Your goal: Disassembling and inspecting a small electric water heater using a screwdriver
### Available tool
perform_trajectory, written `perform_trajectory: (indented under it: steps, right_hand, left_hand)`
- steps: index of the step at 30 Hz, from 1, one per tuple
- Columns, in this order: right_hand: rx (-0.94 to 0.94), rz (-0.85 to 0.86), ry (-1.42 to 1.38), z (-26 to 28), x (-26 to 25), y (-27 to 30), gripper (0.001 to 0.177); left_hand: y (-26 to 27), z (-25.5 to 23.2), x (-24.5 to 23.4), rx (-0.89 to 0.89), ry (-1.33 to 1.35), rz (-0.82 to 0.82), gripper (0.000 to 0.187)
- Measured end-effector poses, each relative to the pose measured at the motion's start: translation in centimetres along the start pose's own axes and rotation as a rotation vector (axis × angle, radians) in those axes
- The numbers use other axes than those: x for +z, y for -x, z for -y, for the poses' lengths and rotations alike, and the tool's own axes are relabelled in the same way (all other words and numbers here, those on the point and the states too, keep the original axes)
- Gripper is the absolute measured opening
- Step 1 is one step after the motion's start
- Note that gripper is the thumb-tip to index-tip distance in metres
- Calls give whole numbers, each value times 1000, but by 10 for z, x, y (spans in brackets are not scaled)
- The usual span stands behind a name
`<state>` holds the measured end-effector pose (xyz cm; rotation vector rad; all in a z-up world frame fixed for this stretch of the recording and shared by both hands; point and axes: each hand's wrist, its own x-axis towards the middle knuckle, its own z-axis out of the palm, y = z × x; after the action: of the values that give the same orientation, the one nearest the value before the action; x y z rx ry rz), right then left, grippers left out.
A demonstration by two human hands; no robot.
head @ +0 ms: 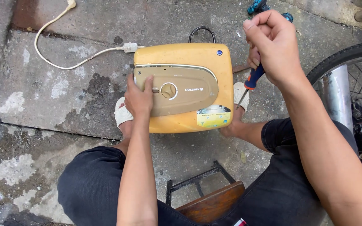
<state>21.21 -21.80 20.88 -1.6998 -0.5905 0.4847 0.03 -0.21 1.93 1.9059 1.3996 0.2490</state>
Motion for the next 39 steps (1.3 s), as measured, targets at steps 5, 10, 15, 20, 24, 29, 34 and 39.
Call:
perform_trajectory:
  steps: [5, 10, 15, 20, 24, 29, 34, 39]
  right_hand:
    - [1, -2, 35, -10, -8, -1, 20]
    - [14, 4, 50, -9, -11, 4, 20]
    - [6, 8, 64, -5, -14, 3, 19]
    - [3, 11, 97, -5, -14, 3, 19]
    - [25, -6, 69, -8, -15, -1, 20]
    - [-1, -1, 80, -7, -17, -1, 19]
    - [0, -49, -48, -18, -10, -5, 20]
    - [-265, -192, -160, -65, 4, -18, 23]
  left_hand:
    - [12, 4, -5, -73, 72, -50, 59]
    - [15, 12, 6, 104, 48, -251, 51]
    - [13, -1, -3, 133, 19, -324, 50]
    - [7, 4, 3, 163, 1, -349, 54]
    - [5, 10, 9, 185, 14, -340, 56]
    - [8, 7, 19, 170, -23, -377, 51]
    - [16, 1, 28, 98, -60, -336, 65]
    - [11, 4, 35, 96, -181, -287, 68]
